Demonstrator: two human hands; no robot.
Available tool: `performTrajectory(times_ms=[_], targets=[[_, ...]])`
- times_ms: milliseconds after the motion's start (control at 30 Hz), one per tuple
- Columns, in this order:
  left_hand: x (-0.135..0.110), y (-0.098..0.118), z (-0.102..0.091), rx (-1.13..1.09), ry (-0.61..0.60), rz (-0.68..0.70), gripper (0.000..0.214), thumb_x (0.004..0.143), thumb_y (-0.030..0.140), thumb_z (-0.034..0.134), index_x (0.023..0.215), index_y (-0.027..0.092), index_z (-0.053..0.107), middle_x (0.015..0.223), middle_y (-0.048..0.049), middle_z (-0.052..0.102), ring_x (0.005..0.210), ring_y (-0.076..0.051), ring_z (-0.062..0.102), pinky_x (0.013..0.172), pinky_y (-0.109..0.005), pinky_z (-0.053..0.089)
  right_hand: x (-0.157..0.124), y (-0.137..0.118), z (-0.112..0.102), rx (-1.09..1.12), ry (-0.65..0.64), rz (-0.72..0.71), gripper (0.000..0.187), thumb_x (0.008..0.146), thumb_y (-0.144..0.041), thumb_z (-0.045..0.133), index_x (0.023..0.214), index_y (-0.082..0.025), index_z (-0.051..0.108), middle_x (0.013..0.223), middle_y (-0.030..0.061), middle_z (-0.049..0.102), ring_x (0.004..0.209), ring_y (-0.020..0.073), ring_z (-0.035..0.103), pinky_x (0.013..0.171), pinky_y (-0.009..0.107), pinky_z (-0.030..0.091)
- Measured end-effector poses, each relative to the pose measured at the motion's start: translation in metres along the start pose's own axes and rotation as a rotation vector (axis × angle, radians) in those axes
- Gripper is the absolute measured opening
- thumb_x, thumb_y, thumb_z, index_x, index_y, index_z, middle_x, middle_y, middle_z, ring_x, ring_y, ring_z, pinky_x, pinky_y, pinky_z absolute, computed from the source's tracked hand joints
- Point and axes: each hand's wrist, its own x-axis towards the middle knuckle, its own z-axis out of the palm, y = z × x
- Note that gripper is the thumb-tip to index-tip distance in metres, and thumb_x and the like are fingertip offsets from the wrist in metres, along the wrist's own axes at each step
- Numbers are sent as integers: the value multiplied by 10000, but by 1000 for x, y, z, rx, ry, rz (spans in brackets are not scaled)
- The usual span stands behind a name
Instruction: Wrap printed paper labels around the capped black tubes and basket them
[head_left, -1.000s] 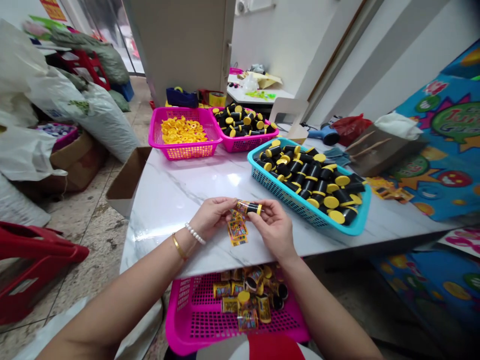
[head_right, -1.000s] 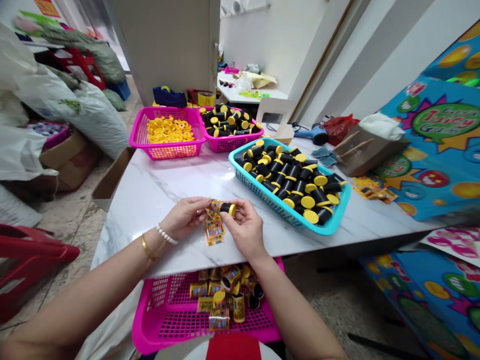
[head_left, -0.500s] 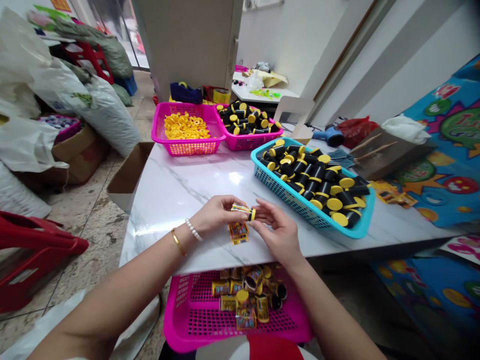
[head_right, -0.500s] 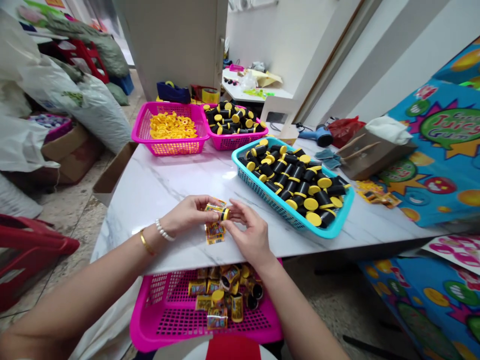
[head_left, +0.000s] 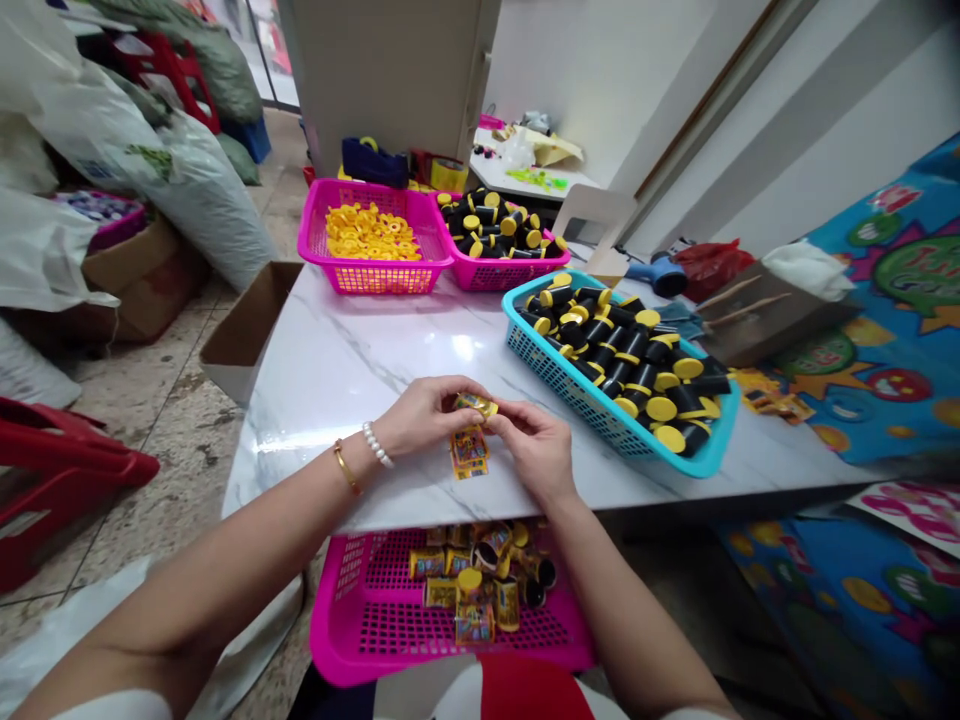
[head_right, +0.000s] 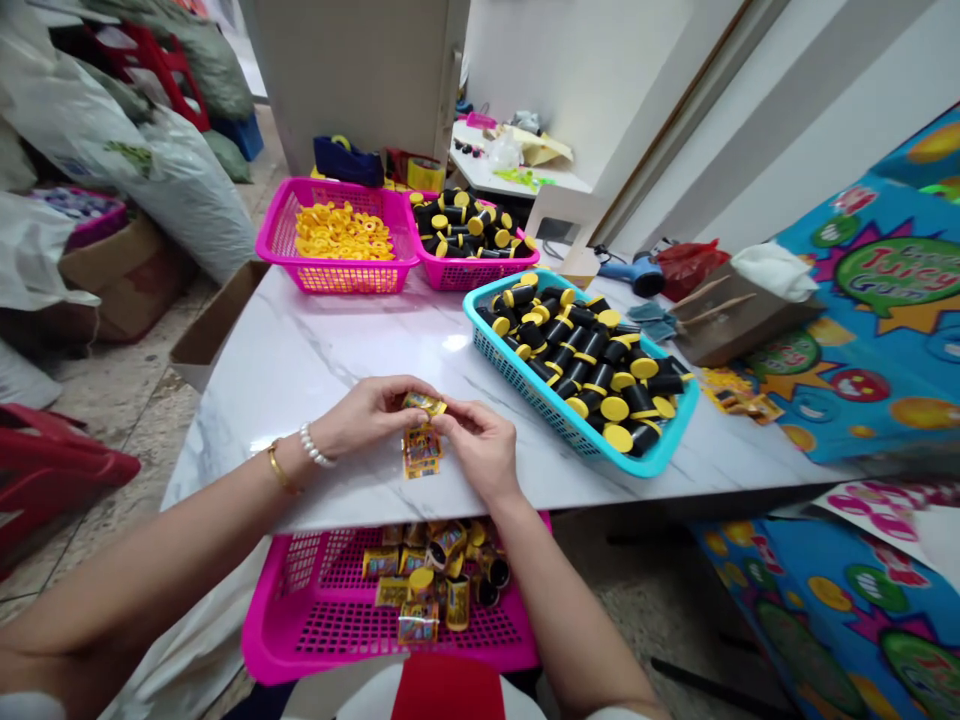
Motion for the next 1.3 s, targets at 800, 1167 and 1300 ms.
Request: performTrajectory(times_ms=[800, 1167, 1300], targets=[[3, -7, 3, -407, -293, -260, 423, 818, 551, 616, 875, 133, 599, 623, -56, 642, 428, -86, 521, 436, -231, 366, -4, 0, -17, 174, -218, -112, 153, 749, -191, 745, 885, -260, 750, 939, 22, 537, 685, 127, 625, 552, 288, 605], [3, -11, 2, -463, -288, -279, 398, 796, 529, 653, 808, 132, 627, 627, -47, 617, 446, -86, 518, 406, -218, 336, -3, -8, -21, 29, -265, -158, 180, 784, -193, 716, 951, -257, 740, 881, 33, 548, 772, 157, 601, 622, 302, 596], [2, -8, 2, -508, -337, -281, 354, 793, 488, 677, 795, 136, 643, 587, -21, 591, 403, -74, 471, 377, -217, 296, -4, -11, -23, 65, -224, -233, 148, 789, -173, 705, 888, -276, 741, 848, 23, 519, 733, 149, 586, 570, 282, 574]])
